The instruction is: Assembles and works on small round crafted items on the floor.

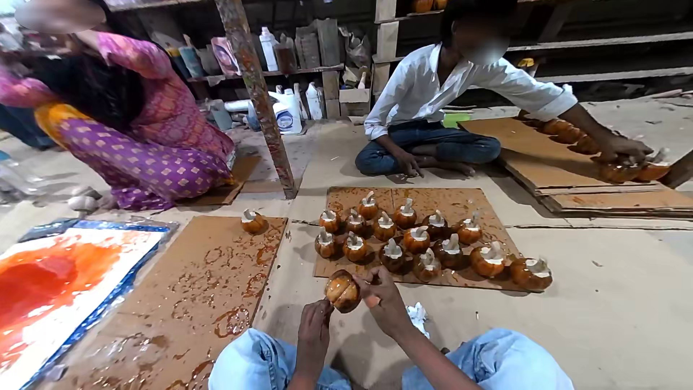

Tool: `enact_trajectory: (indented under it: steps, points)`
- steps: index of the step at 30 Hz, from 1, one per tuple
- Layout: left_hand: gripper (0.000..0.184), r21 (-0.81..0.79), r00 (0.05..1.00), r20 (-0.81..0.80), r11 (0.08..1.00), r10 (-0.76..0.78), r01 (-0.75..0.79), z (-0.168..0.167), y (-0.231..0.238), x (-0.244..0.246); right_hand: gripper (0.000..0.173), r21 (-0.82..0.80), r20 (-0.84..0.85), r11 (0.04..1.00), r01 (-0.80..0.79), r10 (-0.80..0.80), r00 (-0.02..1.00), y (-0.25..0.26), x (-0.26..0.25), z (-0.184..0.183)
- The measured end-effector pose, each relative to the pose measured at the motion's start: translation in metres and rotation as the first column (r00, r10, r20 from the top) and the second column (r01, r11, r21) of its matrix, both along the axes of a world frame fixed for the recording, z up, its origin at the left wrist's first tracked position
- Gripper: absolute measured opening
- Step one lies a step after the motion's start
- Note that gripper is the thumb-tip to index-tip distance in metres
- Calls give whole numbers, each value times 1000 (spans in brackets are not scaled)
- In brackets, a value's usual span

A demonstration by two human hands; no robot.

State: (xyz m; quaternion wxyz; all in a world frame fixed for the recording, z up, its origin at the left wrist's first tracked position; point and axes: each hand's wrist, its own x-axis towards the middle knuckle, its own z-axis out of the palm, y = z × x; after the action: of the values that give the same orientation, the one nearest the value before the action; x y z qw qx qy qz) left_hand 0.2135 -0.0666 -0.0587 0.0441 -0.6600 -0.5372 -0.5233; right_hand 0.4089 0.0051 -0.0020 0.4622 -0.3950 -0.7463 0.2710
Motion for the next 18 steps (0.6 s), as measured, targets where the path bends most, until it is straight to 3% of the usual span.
enact_trajectory:
  steps: [2, 3, 6, 9, 12, 14, 16, 18]
  points:
    - [21, -3, 1000, -24, 1000, 2, -2, -1, -1, -2, 59, 346, 296, 938, -8, -101, 950, -2, 0, 6]
    - [22, -5, 1000, -27, 1000, 2, -2, -1, -2, -2, 64, 435, 377, 900, -42, -140, 915, -4, -2, 10]
    - [22, -16, 1000, -12, 1000, 7, -7, 2, -3, -3, 64, 487, 411, 860, -153, -71, 909, -10, -5, 9]
    - [19, 0, 999, -51, 1000, 11, -11, 5, -2, -1, 53, 329, 155, 931, -160, 114, 981, -13, -4, 7]
    - [17, 30, 995, -103, 999, -8, 11, 3, -2, 0, 73, -10, -148, 1000, 27, -28, 989, -3, -1, 5]
    - [19, 24, 992, -124, 999, -25, 28, 1, -3, 0, 83, -298, -195, 954, -11, -50, 980, 7, 5, 7]
    - [20, -10, 987, -152, 999, -52, 52, -1, -3, 0, 70, -484, -245, 872, -81, -46, 968, 7, 6, 11]
    - [21, -45, 983, -170, 997, -67, 60, 0, -3, 6, 65, -449, -193, 893, -29, -65, 979, 4, 8, 10]
